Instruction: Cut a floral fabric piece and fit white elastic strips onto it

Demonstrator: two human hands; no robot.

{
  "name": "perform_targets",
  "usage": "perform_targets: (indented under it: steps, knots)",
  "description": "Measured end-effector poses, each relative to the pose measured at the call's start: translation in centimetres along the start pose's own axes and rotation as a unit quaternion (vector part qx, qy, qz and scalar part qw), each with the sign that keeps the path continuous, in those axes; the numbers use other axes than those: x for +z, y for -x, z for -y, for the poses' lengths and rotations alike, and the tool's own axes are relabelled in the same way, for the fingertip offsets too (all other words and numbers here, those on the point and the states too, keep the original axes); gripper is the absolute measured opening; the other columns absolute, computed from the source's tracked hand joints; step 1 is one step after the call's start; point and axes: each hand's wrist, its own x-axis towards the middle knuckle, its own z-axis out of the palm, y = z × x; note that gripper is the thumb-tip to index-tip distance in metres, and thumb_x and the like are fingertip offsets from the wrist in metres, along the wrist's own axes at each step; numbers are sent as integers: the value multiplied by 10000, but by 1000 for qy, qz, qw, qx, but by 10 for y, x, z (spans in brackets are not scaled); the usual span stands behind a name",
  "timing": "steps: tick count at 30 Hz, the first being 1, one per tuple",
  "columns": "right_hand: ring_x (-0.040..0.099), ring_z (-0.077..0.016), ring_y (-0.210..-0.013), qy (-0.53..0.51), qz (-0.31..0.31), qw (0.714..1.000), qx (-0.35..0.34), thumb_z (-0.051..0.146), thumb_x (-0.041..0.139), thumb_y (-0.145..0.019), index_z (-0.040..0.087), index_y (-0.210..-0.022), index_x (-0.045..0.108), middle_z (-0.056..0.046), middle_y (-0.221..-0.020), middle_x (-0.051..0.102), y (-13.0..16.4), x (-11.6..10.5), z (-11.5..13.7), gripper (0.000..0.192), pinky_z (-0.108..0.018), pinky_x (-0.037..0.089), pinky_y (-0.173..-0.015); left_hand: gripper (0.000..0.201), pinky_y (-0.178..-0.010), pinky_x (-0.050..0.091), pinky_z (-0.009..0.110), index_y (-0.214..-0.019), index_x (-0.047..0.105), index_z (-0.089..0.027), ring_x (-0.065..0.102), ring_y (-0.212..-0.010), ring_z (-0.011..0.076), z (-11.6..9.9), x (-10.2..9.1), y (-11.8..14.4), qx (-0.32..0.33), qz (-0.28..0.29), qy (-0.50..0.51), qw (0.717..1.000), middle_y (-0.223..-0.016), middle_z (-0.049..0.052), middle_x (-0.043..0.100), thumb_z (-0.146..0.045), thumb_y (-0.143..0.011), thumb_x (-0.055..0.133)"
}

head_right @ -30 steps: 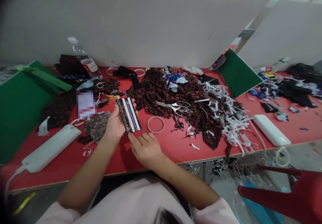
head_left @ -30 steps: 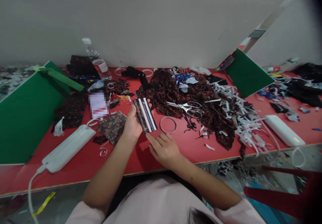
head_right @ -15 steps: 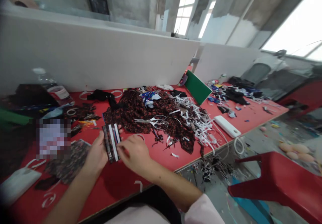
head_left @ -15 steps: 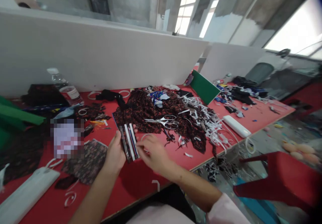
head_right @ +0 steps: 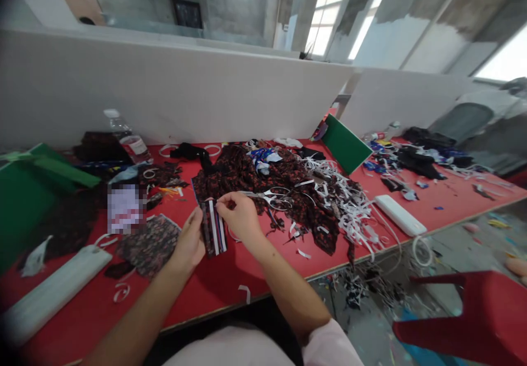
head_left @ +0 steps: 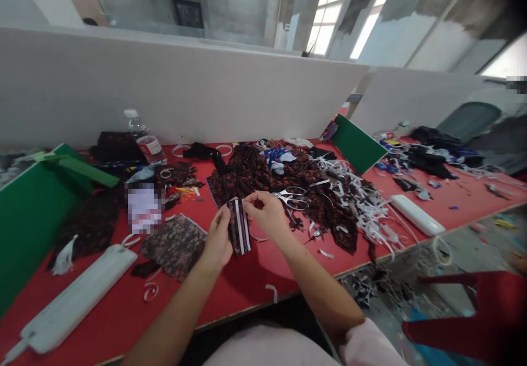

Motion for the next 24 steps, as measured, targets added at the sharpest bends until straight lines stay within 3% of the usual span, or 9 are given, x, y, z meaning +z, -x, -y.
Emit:
perform_targets:
  steps: [5, 11, 16, 24]
  knots:
    - [531, -107, -571, -12, 31, 999, 15, 245, 571, -710, 164, -718, 647, 6, -644, 616, -2, 0, 7, 111, -216, 410, -551, 329, -807, 528, 276, -1037, 630, -214, 668, -869, 168, 3, -4, 0, 19, 12, -27, 999, -1004, 51, 697, -374, -750, 637]
    - [527, -103, -569, -21, 56, 998, 29, 240, 561, -697, 149, -698, 641, 2, -628, 610, -2, -3, 17, 121, -203, 402, -547, 380, -865, 499, 299, -1076, 633, -206, 637, -964, 184, 6, -8, 1, 90, 18, -104, 990, -1094, 75, 665, -420, -763, 606]
    - [504, -89, -544, -59, 76, 994, 51, 215, 557, -681, 139, -659, 624, 8, -604, 597, -4, -7, 21, 104, -190, 386, -527, 358, -929, 449, 278, -1065, 649, -217, 604, -1031, 168, 5, -11, 3, 170, 8, -216, 961, -1112, 65, 661, -422, -780, 581]
    - [477, -78, -540, -72, 106, 991, 49, 238, 562, -700, 134, -675, 649, 14, -607, 598, -6, -16, 18, 138, -186, 366, -530, 346, -986, 397, 325, -1113, 630, -223, 568, -1095, 189, 1, -14, 5, 222, 45, -334, 915, -1162, 63, 637, -389, -828, 523]
